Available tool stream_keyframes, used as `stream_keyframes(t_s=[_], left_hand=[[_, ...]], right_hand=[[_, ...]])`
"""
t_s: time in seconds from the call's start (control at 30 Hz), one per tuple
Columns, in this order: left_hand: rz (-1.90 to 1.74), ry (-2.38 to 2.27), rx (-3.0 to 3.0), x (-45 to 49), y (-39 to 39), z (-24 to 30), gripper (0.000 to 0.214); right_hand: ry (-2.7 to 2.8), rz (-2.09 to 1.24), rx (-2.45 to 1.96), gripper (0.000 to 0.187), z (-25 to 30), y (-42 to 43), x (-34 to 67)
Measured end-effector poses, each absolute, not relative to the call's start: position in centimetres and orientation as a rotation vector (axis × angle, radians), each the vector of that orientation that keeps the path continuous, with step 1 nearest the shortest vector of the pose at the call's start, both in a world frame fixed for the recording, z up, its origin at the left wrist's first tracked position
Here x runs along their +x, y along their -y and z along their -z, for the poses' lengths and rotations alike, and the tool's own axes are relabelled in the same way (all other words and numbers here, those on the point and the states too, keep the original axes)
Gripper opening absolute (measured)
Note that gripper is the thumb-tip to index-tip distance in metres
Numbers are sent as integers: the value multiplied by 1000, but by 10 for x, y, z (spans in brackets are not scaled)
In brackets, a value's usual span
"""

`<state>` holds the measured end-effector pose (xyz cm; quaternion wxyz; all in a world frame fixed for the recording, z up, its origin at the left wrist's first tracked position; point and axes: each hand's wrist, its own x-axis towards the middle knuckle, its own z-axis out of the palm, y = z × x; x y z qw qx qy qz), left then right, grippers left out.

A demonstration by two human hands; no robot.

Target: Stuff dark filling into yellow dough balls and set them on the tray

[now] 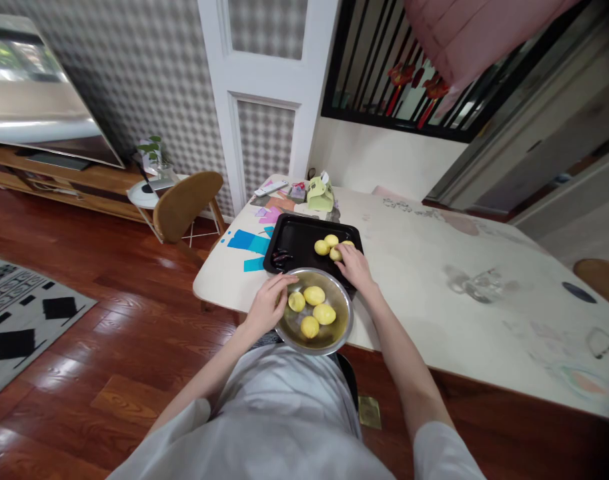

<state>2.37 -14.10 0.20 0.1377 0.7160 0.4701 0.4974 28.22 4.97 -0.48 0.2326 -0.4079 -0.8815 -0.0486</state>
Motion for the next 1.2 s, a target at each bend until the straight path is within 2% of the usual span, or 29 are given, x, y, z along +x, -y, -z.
stream_keyframes(t_s=[0.23, 0.47, 0.63, 1.07, 1.2], left_hand=[[-1441, -1360, 2066, 25, 141, -2, 37], [-1429, -1377, 2045, 26, 143, -6, 37], [-1434, -1372, 2042, 26, 142, -5, 38], [-1416, -1379, 2044, 25, 142, -7, 36], [-1418, -1379, 2049, 26, 142, -6, 35]], right_hand=[[2239, 135, -1090, 33, -20, -13, 280], [2251, -262, -850, 35, -40, 83, 258], [2408, -393, -731, 34, -35, 128, 237], [2573, -492, -739, 42, -30, 136, 231], [2488, -503, -807, 35, -29, 137, 241]])
